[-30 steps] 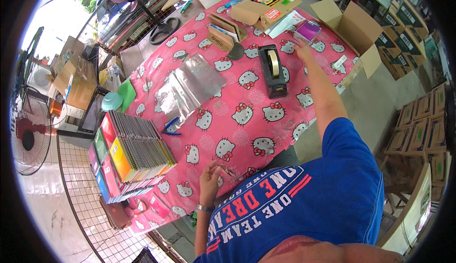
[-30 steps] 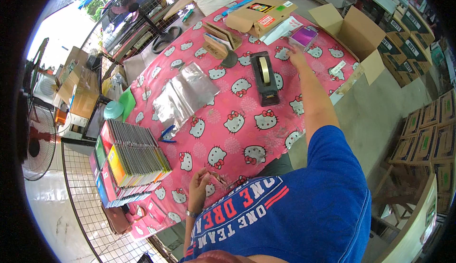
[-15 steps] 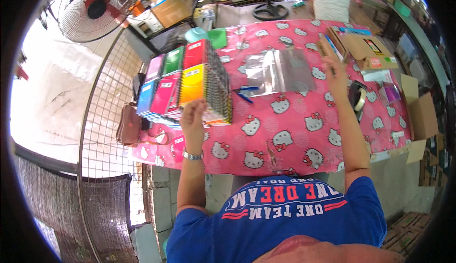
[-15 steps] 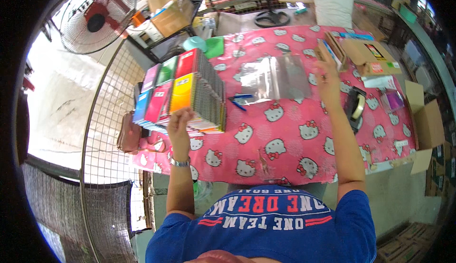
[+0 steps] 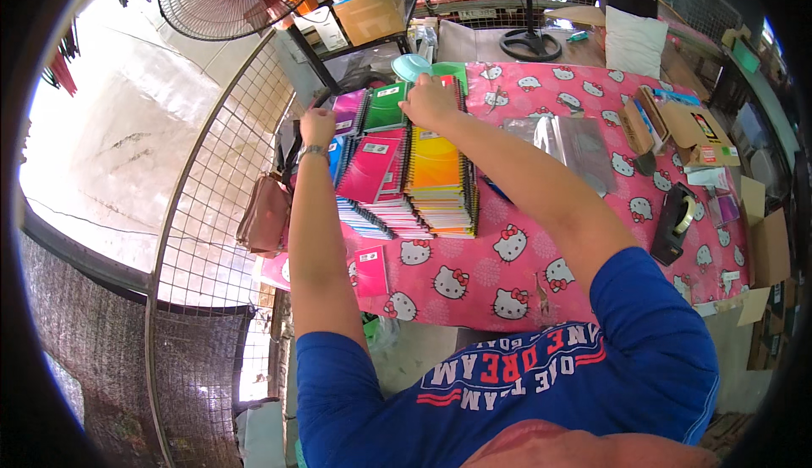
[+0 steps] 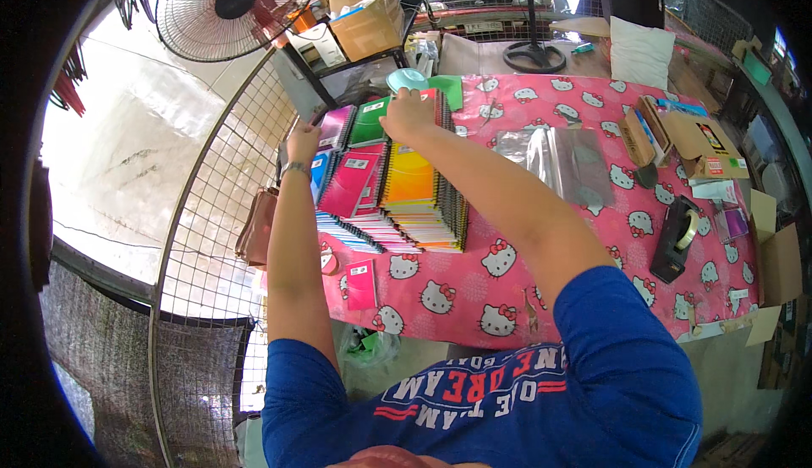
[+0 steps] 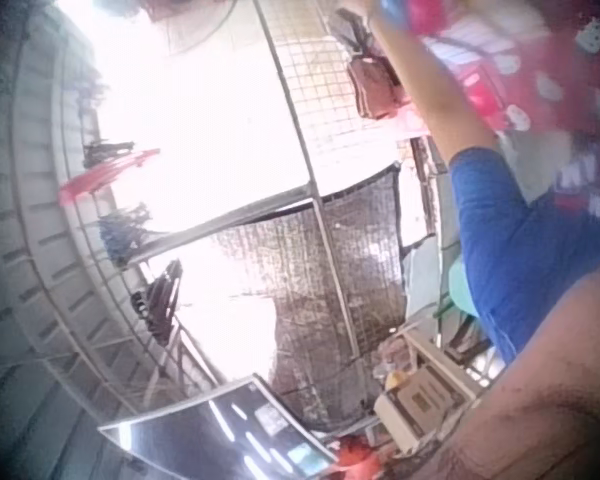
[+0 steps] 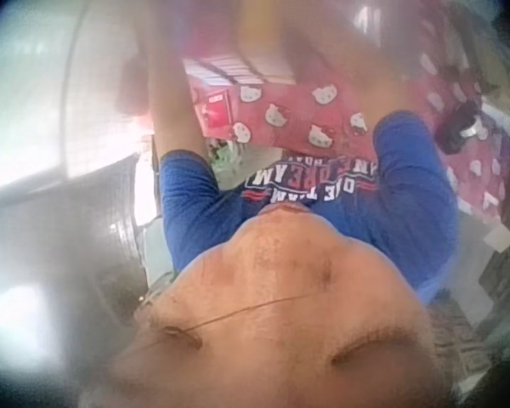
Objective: The person sorts a stack of multi-colored notebooks and places several notebooks into individual plastic sleeves, sealing them with tape from a dispenser.
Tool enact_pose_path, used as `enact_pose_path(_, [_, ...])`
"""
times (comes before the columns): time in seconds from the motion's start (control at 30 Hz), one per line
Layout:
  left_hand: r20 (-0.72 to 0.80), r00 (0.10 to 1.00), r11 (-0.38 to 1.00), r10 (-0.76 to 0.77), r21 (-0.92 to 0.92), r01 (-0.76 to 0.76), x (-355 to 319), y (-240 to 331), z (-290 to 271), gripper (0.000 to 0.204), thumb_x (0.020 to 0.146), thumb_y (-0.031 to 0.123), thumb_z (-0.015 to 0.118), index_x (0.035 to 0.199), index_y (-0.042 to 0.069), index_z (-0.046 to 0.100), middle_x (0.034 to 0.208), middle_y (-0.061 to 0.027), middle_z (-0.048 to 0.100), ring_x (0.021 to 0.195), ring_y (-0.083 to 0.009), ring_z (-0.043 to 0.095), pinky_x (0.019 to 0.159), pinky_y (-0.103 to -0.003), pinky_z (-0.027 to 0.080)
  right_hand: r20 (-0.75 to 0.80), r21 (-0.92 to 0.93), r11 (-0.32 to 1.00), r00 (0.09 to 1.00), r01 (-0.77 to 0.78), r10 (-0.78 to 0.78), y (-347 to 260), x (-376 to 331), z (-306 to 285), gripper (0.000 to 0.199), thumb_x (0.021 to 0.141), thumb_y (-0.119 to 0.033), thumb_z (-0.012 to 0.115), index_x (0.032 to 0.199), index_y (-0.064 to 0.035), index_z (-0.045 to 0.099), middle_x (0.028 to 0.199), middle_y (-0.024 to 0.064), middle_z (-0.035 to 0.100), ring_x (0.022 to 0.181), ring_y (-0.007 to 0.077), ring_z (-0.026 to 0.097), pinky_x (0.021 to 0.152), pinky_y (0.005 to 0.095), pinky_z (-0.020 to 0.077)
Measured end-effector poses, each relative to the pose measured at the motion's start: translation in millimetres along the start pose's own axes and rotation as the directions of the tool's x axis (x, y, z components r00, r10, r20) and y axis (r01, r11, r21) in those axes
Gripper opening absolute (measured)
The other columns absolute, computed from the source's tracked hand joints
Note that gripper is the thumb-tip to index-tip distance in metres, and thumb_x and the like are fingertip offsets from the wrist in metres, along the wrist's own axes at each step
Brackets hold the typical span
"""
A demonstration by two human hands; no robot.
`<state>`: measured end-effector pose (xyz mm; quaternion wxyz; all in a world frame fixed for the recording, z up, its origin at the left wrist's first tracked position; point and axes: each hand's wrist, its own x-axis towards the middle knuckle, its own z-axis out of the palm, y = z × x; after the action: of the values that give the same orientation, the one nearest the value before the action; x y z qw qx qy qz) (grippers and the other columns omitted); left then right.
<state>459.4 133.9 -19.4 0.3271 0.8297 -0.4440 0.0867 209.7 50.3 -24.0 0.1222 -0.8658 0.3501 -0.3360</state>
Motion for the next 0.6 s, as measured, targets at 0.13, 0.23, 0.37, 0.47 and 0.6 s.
enact_pose_path(0.13, [0.230, 0.972, 0.995, -0.042, 0.093, 0.021, 16, -24, 7, 0.036, 0.072, 0.035, 0.070, 0.088, 0.002, 0.071, 0.089, -0.0204, 0.068, 0.088, -0.0349, 0.065, 0.081, -0.042, 0.050, 0.089, -0.479, 0.877, 0.996, 0.034, 0.010, -35, 18, 19, 0.034, 0.084, -0.037, 0.059, 0.105, -0.0112, 0.068, 0.115, 0.0060, 0.054, 0.110, 0.0242, 0.047, 0.091, 0.0510, 0.0361])
enact_pose_path(0.23, [0.288, 0.954, 0.991, -0.086, 0.122, 0.052, 14, -28, 10, 0.045, 0.072, 0.038, 0.071, 0.098, 0.003, 0.068, 0.100, -0.0205, 0.067, 0.098, -0.0341, 0.063, 0.084, -0.042, 0.049, 0.136, -0.528, 0.849, 0.987, -0.003, 0.088, -43, 22, 28, 0.040, 0.085, -0.041, 0.060, 0.109, -0.0102, 0.067, 0.117, 0.0058, 0.054, 0.113, 0.0236, 0.045, 0.091, 0.0483, 0.0360])
enact_pose_path(0.37, [0.100, 0.983, 0.976, 0.151, 0.144, -0.165, -8, 13, 15, 0.057, 0.074, 0.044, 0.068, 0.115, 0.005, 0.061, 0.121, -0.0215, 0.055, 0.116, -0.0391, 0.049, 0.094, -0.045, 0.044, 0.140, -0.449, 0.867, 0.942, -0.214, 0.305, -35, 27, 21, 0.047, 0.081, -0.045, 0.063, 0.112, -0.0095, 0.065, 0.124, 0.0087, 0.052, 0.120, 0.0250, 0.042, 0.094, 0.0477, 0.0360])
enact_pose_path(0.47, [0.303, 0.931, 0.939, 0.205, 0.206, -0.274, -14, 35, 11, 0.061, 0.074, 0.051, 0.069, 0.113, 0.005, 0.063, 0.116, -0.0247, 0.058, 0.112, -0.0368, 0.053, 0.095, -0.042, 0.044, 0.092, -0.222, 0.860, 0.869, -0.459, 0.487, -30, 34, 11, 0.057, 0.077, -0.051, 0.065, 0.114, -0.0076, 0.064, 0.128, 0.0133, 0.050, 0.124, 0.0285, 0.040, 0.098, 0.0483, 0.0348])
enact_pose_path(0.6, [0.299, 0.926, 0.916, 0.231, 0.255, -0.311, -8, 29, 5, 0.052, 0.073, 0.044, 0.069, 0.109, 0.007, 0.066, 0.111, -0.0224, 0.062, 0.106, -0.0353, 0.058, 0.091, -0.042, 0.046, 0.038, 0.004, 0.819, 0.818, -0.574, 0.574, -21, 28, -20, 0.065, 0.076, -0.054, 0.064, 0.116, -0.0036, 0.062, 0.132, 0.0188, 0.046, 0.123, 0.0355, 0.042, 0.101, 0.0484, 0.0336])
